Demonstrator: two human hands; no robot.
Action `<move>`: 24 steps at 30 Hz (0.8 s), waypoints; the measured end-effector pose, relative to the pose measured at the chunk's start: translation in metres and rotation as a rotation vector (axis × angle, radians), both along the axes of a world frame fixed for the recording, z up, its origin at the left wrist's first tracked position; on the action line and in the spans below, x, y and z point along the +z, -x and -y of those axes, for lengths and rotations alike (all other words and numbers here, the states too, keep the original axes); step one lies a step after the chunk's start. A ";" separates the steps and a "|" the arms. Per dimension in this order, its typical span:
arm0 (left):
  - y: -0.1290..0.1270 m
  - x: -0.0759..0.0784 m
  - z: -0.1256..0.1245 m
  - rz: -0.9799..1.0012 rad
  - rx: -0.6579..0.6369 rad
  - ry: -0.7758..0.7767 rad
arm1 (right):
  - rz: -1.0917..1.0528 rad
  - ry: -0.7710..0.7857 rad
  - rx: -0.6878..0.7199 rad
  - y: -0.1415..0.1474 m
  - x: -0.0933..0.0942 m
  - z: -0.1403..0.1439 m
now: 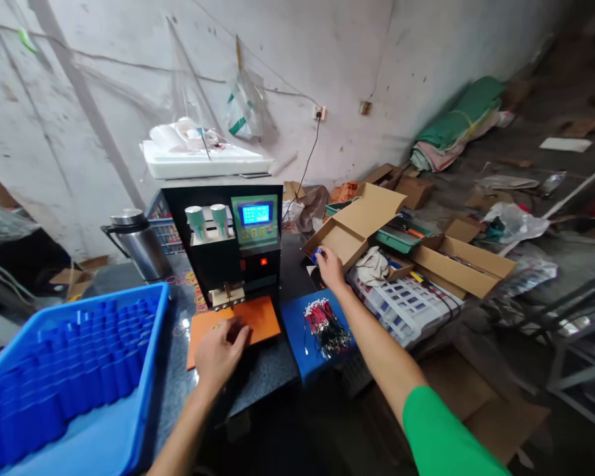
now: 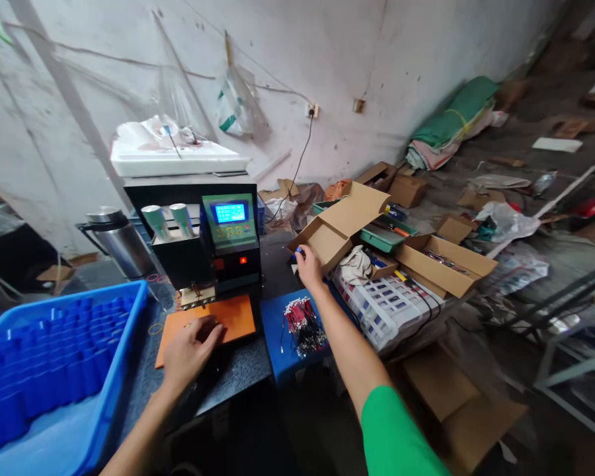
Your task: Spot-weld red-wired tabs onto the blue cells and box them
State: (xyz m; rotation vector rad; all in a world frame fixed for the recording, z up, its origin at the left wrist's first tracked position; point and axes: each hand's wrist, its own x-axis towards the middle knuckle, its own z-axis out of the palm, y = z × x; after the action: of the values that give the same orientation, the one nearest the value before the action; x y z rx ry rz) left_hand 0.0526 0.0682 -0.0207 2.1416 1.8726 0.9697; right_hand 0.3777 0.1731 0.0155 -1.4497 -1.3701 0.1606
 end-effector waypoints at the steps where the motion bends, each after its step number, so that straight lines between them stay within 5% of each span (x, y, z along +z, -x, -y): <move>1: -0.001 0.000 0.000 -0.016 0.012 0.002 | 0.068 0.025 -0.015 -0.013 0.003 -0.013; 6: -0.002 0.001 0.001 -0.046 0.033 0.004 | 0.356 0.213 -0.005 -0.047 0.001 -0.065; 11: -0.003 -0.001 0.000 -0.039 0.034 -0.006 | 0.569 0.450 0.152 -0.054 -0.016 -0.090; 24: -0.005 -0.002 -0.002 -0.064 0.043 0.005 | 0.557 0.463 0.247 -0.065 -0.030 -0.108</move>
State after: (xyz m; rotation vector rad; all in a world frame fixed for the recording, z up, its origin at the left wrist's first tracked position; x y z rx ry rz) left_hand 0.0579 0.0703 -0.0224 2.1631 1.9556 0.9138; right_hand 0.4431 0.2812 -0.0146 -1.7810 -2.0690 0.2574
